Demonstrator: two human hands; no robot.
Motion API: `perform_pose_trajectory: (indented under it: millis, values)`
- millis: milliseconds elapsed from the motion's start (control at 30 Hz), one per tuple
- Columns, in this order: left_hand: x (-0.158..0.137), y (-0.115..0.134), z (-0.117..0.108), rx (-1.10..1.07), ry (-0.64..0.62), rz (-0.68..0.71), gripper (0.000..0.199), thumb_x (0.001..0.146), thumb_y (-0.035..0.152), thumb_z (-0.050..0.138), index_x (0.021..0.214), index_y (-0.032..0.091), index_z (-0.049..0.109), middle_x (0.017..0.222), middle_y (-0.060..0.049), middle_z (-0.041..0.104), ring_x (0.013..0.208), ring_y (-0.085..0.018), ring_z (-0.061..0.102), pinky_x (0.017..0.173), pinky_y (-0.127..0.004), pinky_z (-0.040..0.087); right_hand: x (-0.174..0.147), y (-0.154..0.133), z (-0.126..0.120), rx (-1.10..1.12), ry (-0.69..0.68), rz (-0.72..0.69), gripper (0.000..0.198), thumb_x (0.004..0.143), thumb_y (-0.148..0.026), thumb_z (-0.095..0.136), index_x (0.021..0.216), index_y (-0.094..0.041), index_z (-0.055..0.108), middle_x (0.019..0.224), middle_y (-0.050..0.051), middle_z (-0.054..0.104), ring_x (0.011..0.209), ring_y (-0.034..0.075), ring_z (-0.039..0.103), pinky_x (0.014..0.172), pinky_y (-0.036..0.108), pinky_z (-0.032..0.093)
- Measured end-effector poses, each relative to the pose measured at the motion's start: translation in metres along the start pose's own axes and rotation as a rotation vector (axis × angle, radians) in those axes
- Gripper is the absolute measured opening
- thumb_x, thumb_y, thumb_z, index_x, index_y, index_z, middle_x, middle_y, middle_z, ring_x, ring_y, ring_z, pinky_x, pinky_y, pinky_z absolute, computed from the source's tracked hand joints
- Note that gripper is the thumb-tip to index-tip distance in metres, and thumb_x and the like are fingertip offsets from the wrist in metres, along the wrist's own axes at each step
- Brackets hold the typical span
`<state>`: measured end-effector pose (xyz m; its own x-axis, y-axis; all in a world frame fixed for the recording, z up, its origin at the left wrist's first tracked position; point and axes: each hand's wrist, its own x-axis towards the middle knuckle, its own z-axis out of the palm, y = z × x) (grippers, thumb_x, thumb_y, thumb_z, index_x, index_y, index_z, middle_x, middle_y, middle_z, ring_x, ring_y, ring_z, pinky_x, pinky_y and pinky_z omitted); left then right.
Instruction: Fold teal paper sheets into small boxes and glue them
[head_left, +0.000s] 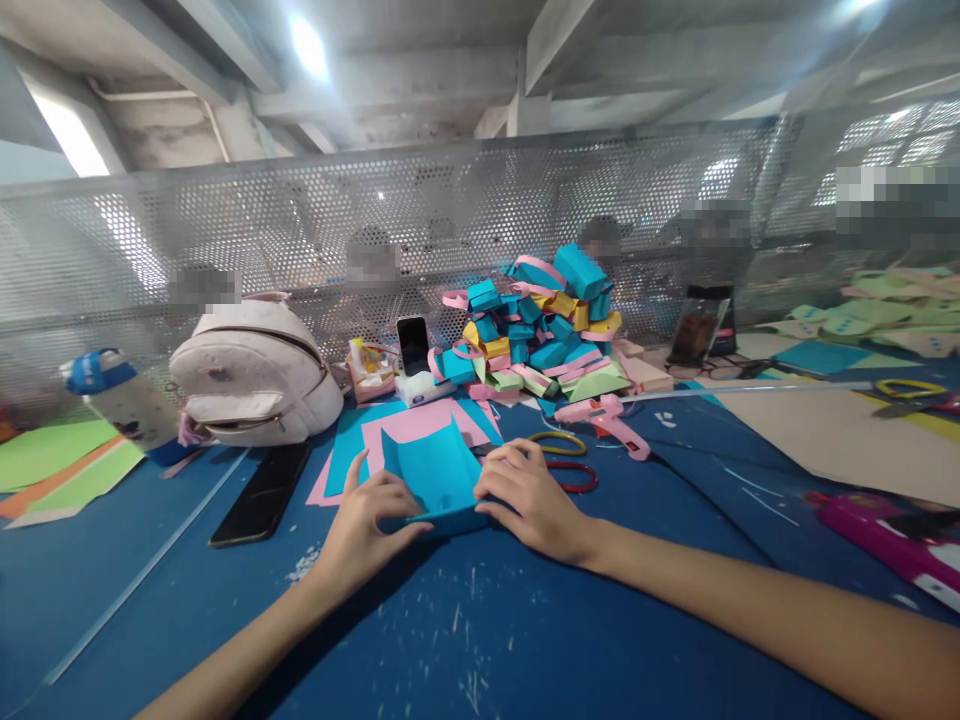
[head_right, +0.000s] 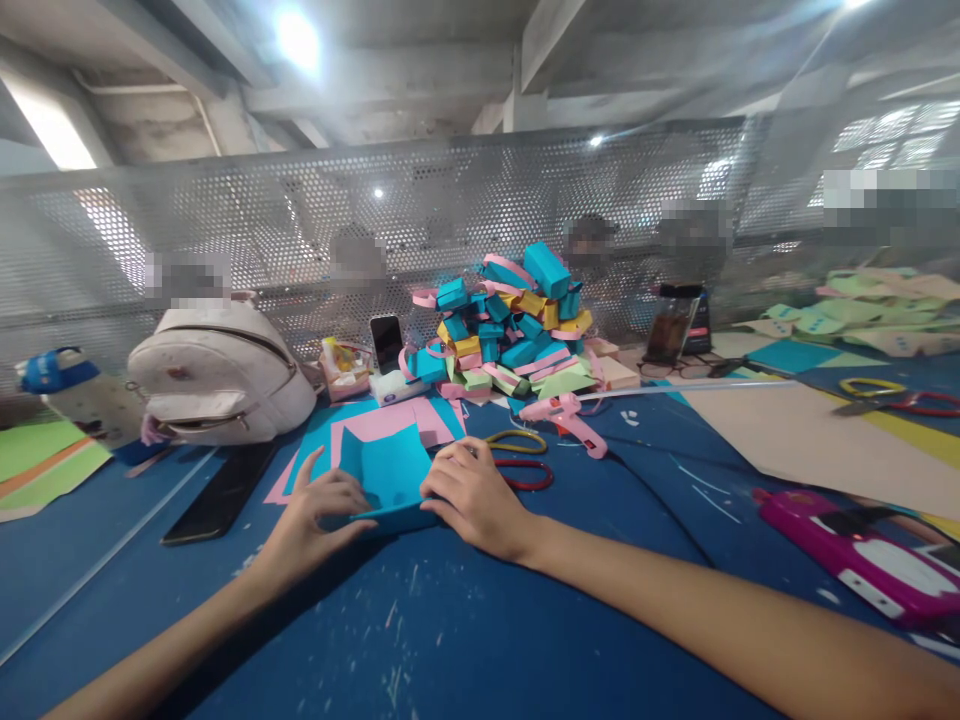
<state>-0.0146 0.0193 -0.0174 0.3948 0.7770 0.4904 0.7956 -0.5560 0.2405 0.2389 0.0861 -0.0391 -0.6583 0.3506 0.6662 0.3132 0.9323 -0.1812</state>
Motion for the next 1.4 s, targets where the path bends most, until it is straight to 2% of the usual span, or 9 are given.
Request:
perform_pose_trajectory:
  millis: [200, 367, 533, 633, 800, 933, 1033, 1167, 1400]
  values:
    - [0.000, -0.001, 0.001, -0.009, 0.006, -0.018, 0.014, 0.082, 0.036, 0.071, 0.072, 0.026, 0.069, 0.078, 0.005, 0.072, 0.084, -0.018, 0.066, 0.116, -0.063, 0.015, 0.000, -0.002, 0.000, -0.025, 0.005, 0.004, 0.014, 0.099, -0.027, 0.049, 0.089, -0.021, 0.057, 0.091, 0.003, 0.066, 0.100, 0.023, 0.051, 0.097, 0.041, 0.026]
    - [-0.003, 0.004, 0.000, 0.051, -0.011, -0.005, 0.017, 0.086, 0.033, 0.066, 0.073, 0.023, 0.064, 0.077, 0.005, 0.067, 0.080, -0.016, 0.065, 0.116, -0.064, 0.004, 0.000, -0.003, 0.000, -0.019, -0.002, -0.007, 0.012, 0.098, -0.025, 0.050, 0.089, -0.020, 0.055, 0.090, 0.003, 0.065, 0.099, 0.022, 0.051, 0.097, 0.040, 0.027]
    - [-0.005, 0.016, 0.005, 0.139, 0.000, 0.064, 0.004, 0.090, 0.021, 0.059, 0.090, 0.023, 0.063, 0.078, 0.004, 0.066, 0.079, -0.015, 0.063, 0.117, -0.062, 0.001, 0.001, -0.003, 0.000, 0.038, -0.027, 0.023, 0.008, 0.096, -0.028, 0.056, 0.092, -0.021, 0.057, 0.092, 0.002, 0.066, 0.101, 0.021, 0.051, 0.097, 0.039, 0.026]
    - [-0.006, 0.020, 0.010, 0.161, 0.025, 0.085, 0.010, 0.094, 0.020, 0.054, 0.097, 0.023, 0.063, 0.079, 0.003, 0.067, 0.078, -0.015, 0.062, 0.117, -0.058, 0.006, 0.000, -0.003, 0.000, 0.074, -0.031, 0.041, 0.008, 0.095, -0.030, 0.059, 0.095, -0.022, 0.058, 0.094, 0.000, 0.067, 0.103, 0.021, 0.052, 0.098, 0.038, 0.025]
    - [-0.005, 0.019, 0.011, 0.152, 0.046, 0.090, 0.016, 0.097, 0.028, 0.051, 0.090, 0.023, 0.065, 0.074, 0.004, 0.065, 0.074, -0.014, 0.060, 0.117, -0.056, 0.009, 0.000, -0.002, 0.001, 0.123, -0.001, 0.050, 0.005, 0.094, -0.028, 0.061, 0.094, -0.023, 0.061, 0.092, -0.001, 0.068, 0.102, 0.020, 0.052, 0.098, 0.038, 0.024]
    - [-0.002, 0.019, 0.007, 0.089, 0.010, 0.028, 0.025, 0.097, 0.029, 0.052, 0.076, 0.021, 0.063, 0.070, 0.005, 0.063, 0.075, -0.013, 0.060, 0.116, -0.060, 0.004, 0.001, -0.001, 0.002, 0.159, 0.014, 0.079, 0.005, 0.095, -0.024, 0.060, 0.091, -0.022, 0.061, 0.089, -0.002, 0.068, 0.100, 0.019, 0.052, 0.097, 0.038, 0.025]
    - [0.000, 0.021, 0.005, 0.043, 0.003, 0.004, 0.025, 0.095, 0.027, 0.054, 0.072, 0.020, 0.062, 0.070, 0.005, 0.064, 0.076, -0.013, 0.060, 0.116, -0.061, 0.002, 0.002, -0.002, 0.002, 0.170, 0.020, 0.106, 0.008, 0.094, -0.022, 0.061, 0.086, -0.021, 0.060, 0.086, -0.002, 0.066, 0.098, 0.019, 0.052, 0.096, 0.037, 0.026]
    - [0.000, 0.026, 0.006, 0.071, 0.044, 0.046, 0.028, 0.095, 0.023, 0.051, 0.069, 0.020, 0.061, 0.066, 0.005, 0.062, 0.073, -0.013, 0.059, 0.116, -0.060, 0.008, 0.001, -0.004, 0.000, 0.157, 0.011, 0.077, 0.009, 0.095, -0.020, 0.057, 0.086, -0.020, 0.059, 0.085, -0.001, 0.065, 0.097, 0.019, 0.051, 0.096, 0.038, 0.027]
    - [-0.008, 0.034, 0.020, 0.201, 0.169, 0.186, 0.027, 0.096, 0.020, 0.049, 0.074, 0.020, 0.064, 0.063, 0.003, 0.059, 0.067, -0.013, 0.054, 0.115, -0.054, 0.021, -0.001, -0.018, 0.006, 0.110, 0.026, -0.069, 0.007, 0.095, -0.024, 0.058, 0.096, -0.021, 0.064, 0.091, 0.001, 0.069, 0.097, 0.019, 0.052, 0.096, 0.038, 0.027]
